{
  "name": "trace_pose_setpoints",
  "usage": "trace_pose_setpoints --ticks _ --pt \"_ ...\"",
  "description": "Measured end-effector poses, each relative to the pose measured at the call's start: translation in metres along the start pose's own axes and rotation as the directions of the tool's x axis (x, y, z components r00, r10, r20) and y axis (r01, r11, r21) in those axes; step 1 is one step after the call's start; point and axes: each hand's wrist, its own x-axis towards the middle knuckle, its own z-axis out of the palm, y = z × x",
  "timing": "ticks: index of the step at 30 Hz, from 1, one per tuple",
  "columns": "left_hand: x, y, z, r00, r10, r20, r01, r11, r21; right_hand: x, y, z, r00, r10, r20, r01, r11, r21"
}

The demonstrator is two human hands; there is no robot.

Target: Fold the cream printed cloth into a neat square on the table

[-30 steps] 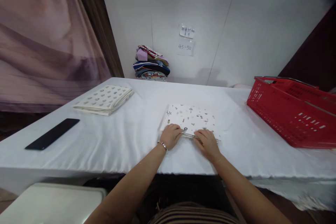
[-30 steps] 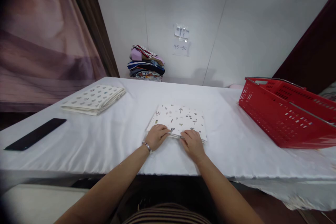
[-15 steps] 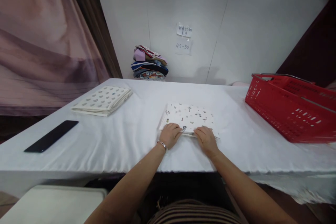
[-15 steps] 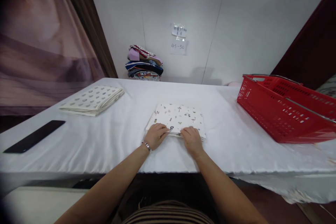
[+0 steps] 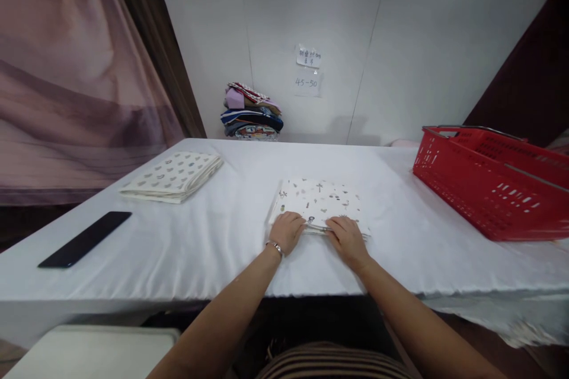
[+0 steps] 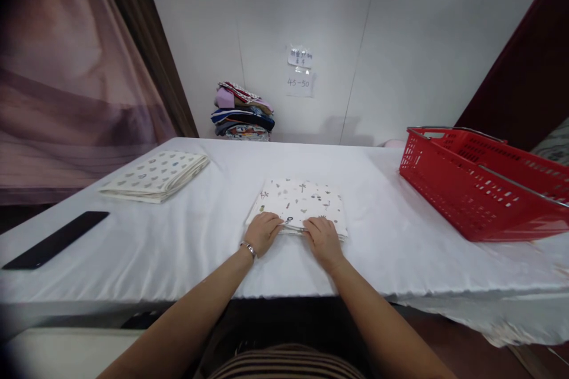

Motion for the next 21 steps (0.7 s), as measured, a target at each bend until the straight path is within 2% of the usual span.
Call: trace_pose_setpoints --ticks 8,15,21 --pt "-0.0007 0.0017 -0.0034 1.000 0.015 0.002 -0.015 1.000 -0.016 0.0016 -0.0029 -0.0005 0.999 0.010 0.042 -0.007 0.998 -0.062" --pt "-0.0005 -0.0012 -0.0003 0.999 0.026 0.035 -0.027 0.999 0.041 0.0018 -0.0028 0.0002 1.000 -0.006 -0.020 0.004 0.997 -0.080" --pt "0.0004 0.0016 -0.0025 0.997 0.025 0.067 -0.030 0.997 0.073 0.0023 -0.0040 -0.0019 0.999 -0.018 0.039 0.022 0.996 -0.086"
